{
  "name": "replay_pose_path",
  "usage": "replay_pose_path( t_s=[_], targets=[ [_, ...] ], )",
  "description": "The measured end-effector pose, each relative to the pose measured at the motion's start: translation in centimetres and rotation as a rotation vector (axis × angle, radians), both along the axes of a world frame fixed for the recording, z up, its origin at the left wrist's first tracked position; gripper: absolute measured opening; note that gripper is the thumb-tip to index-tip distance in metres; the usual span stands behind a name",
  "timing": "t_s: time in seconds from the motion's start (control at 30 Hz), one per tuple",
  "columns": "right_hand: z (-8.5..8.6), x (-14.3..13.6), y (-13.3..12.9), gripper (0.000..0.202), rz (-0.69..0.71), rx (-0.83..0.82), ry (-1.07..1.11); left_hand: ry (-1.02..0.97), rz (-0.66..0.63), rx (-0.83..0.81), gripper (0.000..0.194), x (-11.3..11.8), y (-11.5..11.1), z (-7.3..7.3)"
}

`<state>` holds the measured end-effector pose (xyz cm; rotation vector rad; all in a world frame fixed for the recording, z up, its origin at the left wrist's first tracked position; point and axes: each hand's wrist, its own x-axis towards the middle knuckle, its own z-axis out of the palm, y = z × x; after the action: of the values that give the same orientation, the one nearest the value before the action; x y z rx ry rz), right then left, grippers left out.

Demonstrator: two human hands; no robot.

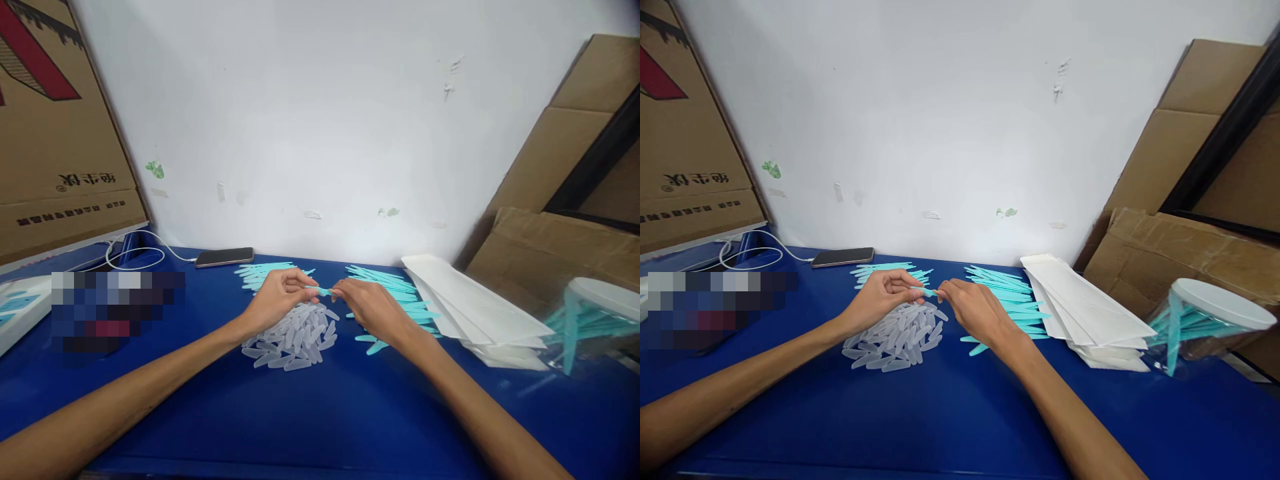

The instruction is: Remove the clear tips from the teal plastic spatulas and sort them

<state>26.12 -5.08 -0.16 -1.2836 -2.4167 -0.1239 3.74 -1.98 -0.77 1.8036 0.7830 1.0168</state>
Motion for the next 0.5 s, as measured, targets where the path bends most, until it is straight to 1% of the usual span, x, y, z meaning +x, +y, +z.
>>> replay_pose_path(
  t_s=[0.13,0.2,0.27,0.4,0.47,0.5],
  targets=[
    [0.3,-0.1,-0.3,0.034,-0.012,0.025,-0.036,0.045,0.025,0.039,0.023,0.0,-0.2,0.3],
    [0.4,-0.4,-0.5,0.030,-0.021,0.029,-0.081,0.090,0.025,0.088,0.022,0.1,-0.3,0.3],
    [0.5,-0.8,-0.8,0.027,-0.020,0.037,-0.137,0.178,0.031,0.212,0.022,0.2,-0.5,0.3],
    [0.8,-1.2,-0.8,0.030,-0.013,0.076,-0.246,0.438,0.045,0.559,0.028,0.0,-0.2,0.0],
    [1.3,-0.5,-0.6,0.035,-0.063,0.109,-0.268,0.505,0.087,0.666,0.029,-0.5,0.4,0.0],
    [1.5,0.2,-0.3,0.037,-0.110,0.134,-0.264,0.519,0.133,0.702,0.029,-0.9,0.9,0.0]
  ],
)
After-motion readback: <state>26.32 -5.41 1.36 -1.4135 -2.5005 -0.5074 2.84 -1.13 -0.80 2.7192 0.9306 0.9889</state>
